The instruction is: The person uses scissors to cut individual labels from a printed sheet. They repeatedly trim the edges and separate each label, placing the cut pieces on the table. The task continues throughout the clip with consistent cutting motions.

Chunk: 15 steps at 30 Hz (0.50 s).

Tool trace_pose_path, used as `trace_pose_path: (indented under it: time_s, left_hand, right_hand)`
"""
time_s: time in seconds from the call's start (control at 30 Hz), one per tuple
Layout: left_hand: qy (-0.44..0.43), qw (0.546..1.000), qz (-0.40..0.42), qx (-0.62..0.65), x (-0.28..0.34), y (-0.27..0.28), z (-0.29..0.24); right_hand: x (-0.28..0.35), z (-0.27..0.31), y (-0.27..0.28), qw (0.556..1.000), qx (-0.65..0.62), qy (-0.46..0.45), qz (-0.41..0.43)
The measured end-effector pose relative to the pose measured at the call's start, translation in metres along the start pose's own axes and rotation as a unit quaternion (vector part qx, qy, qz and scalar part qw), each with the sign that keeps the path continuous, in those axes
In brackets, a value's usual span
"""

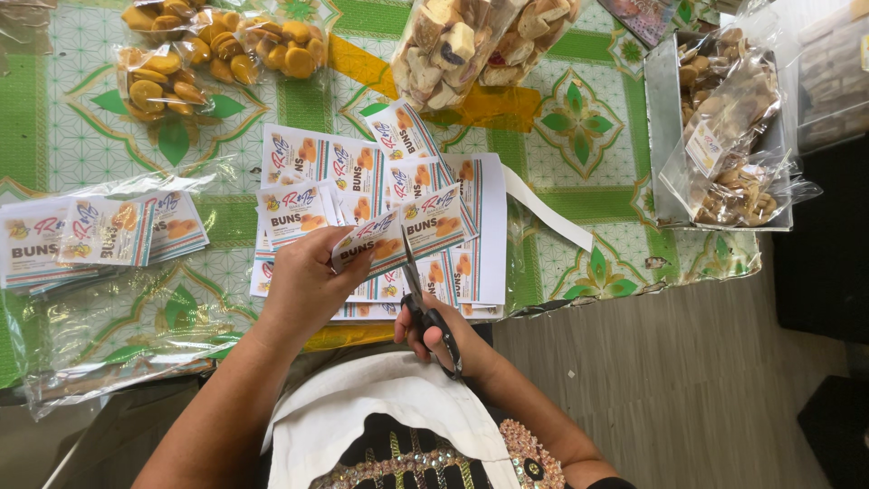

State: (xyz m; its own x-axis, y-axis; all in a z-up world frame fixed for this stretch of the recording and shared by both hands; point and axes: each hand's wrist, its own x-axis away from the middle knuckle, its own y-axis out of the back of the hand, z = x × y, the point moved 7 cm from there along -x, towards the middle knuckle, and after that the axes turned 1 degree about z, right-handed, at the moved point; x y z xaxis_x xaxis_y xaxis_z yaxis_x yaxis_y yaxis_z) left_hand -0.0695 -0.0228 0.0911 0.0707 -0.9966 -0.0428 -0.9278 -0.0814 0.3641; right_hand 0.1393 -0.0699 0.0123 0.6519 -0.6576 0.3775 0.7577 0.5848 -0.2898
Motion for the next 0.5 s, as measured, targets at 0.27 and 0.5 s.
trace_pose_path:
  time_s: [0.27, 0.5]
  left_hand:
    - [0.003, 1.0, 0.003, -0.011, -0.002, -0.0013, 0.0006]
    - [0.021, 1.0, 0.007, 0.01, -0.0018, -0.0027, 0.0035]
  right_hand:
    - [-0.0015, -0.0008, 0.0021, 1.0, -0.01, 0.0, -0.001]
    - [-0.0034, -0.0064, 0.0061, 1.0, -0.02, -0.013, -0.016]
